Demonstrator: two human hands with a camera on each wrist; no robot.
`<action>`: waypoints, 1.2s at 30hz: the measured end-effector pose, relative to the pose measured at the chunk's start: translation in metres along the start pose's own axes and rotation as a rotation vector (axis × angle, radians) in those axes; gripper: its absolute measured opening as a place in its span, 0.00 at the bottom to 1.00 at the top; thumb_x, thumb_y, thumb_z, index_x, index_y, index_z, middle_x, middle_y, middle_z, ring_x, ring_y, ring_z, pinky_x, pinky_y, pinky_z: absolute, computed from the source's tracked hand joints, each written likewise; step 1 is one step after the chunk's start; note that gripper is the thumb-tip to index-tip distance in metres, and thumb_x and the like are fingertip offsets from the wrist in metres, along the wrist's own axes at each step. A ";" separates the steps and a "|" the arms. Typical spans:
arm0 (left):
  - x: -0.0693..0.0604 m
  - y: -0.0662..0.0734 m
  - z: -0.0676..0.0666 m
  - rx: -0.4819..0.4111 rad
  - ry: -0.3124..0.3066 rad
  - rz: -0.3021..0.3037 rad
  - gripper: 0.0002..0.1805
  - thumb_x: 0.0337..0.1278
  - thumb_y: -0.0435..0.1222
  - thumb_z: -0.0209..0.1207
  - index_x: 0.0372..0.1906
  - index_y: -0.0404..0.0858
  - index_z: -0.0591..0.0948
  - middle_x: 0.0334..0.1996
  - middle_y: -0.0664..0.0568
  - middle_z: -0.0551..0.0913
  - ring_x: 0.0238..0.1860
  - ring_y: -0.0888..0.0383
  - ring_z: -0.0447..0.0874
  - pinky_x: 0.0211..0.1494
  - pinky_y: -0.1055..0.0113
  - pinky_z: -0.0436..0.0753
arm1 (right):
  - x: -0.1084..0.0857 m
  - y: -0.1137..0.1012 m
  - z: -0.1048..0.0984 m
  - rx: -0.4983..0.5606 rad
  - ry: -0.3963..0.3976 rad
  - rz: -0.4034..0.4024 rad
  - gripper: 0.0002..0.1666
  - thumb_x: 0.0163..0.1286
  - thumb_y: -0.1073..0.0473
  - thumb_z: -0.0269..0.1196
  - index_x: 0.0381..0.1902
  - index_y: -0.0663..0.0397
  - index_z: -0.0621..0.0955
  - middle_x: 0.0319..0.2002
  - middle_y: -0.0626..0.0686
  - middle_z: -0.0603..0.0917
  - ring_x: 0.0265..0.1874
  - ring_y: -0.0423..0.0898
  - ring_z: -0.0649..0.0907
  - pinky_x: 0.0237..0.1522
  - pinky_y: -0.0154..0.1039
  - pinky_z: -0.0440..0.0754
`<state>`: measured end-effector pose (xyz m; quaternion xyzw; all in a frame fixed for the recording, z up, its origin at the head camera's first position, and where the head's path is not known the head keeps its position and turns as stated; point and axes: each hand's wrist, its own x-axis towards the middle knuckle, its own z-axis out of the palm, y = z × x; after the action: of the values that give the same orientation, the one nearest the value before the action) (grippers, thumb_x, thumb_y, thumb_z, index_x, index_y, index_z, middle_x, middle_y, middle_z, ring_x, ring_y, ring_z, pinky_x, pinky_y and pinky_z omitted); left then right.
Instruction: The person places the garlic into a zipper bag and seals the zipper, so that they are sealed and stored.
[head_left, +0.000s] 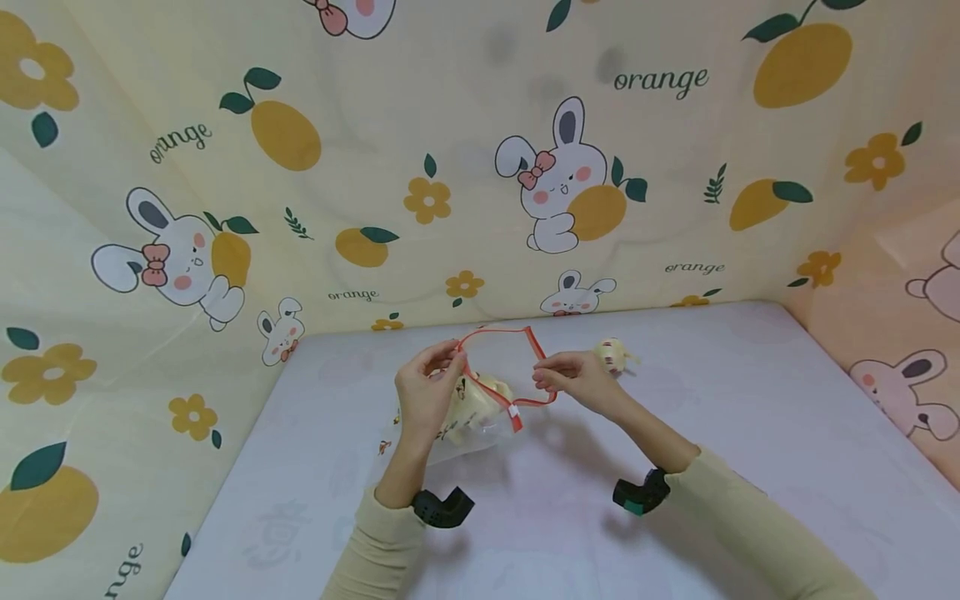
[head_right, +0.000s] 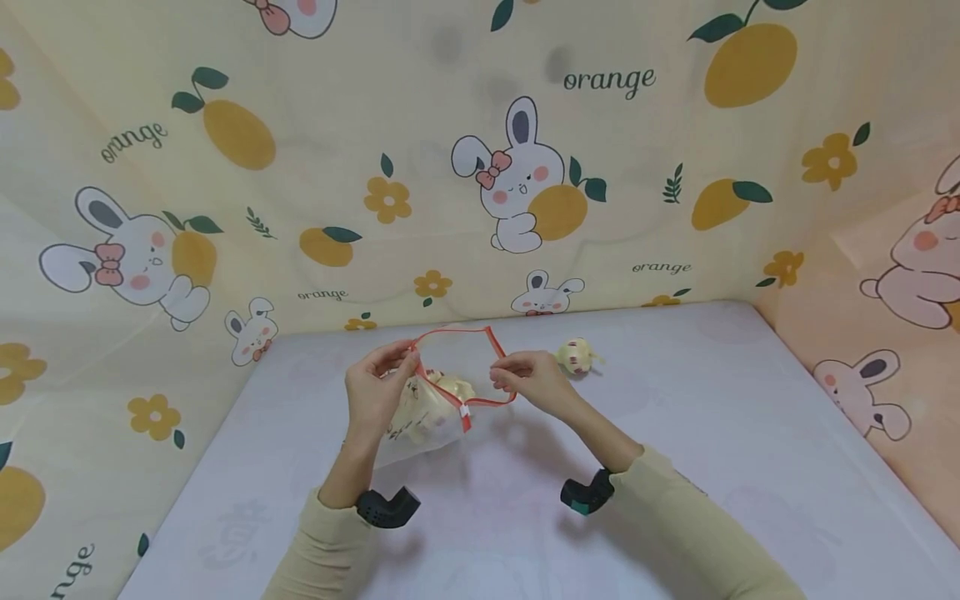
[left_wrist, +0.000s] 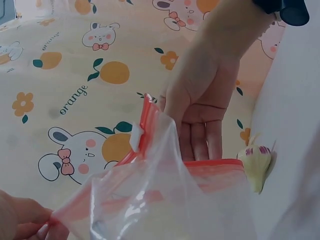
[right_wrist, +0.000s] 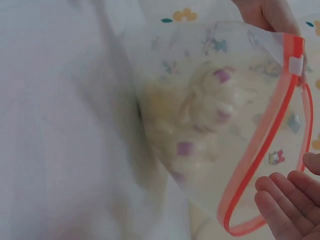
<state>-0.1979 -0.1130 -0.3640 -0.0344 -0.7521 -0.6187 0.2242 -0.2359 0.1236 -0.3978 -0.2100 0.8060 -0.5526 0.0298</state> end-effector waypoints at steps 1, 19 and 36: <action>0.000 0.000 0.000 -0.003 0.000 0.001 0.12 0.54 0.31 0.66 0.43 0.31 0.86 0.36 0.36 0.86 0.31 0.71 0.79 0.33 0.83 0.80 | 0.000 0.000 -0.002 -0.003 0.004 0.006 0.16 0.67 0.62 0.61 0.47 0.72 0.81 0.40 0.69 0.87 0.33 0.40 0.89 0.39 0.36 0.87; 0.001 -0.002 -0.001 0.004 0.003 -0.029 0.11 0.54 0.32 0.65 0.43 0.32 0.86 0.36 0.37 0.86 0.31 0.71 0.80 0.34 0.82 0.81 | 0.000 0.012 -0.037 -0.187 0.153 0.034 0.18 0.64 0.57 0.66 0.46 0.65 0.83 0.40 0.64 0.88 0.29 0.23 0.81 0.36 0.26 0.83; -0.001 0.000 -0.001 0.010 0.009 -0.044 0.11 0.54 0.32 0.65 0.44 0.33 0.86 0.36 0.38 0.86 0.32 0.69 0.79 0.34 0.83 0.80 | 0.004 0.042 -0.074 -0.245 0.217 0.083 0.27 0.62 0.57 0.68 0.56 0.66 0.77 0.54 0.68 0.82 0.52 0.63 0.83 0.48 0.40 0.86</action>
<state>-0.1971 -0.1140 -0.3644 -0.0137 -0.7549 -0.6198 0.2142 -0.2735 0.2000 -0.4066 -0.1177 0.8739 -0.4678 -0.0603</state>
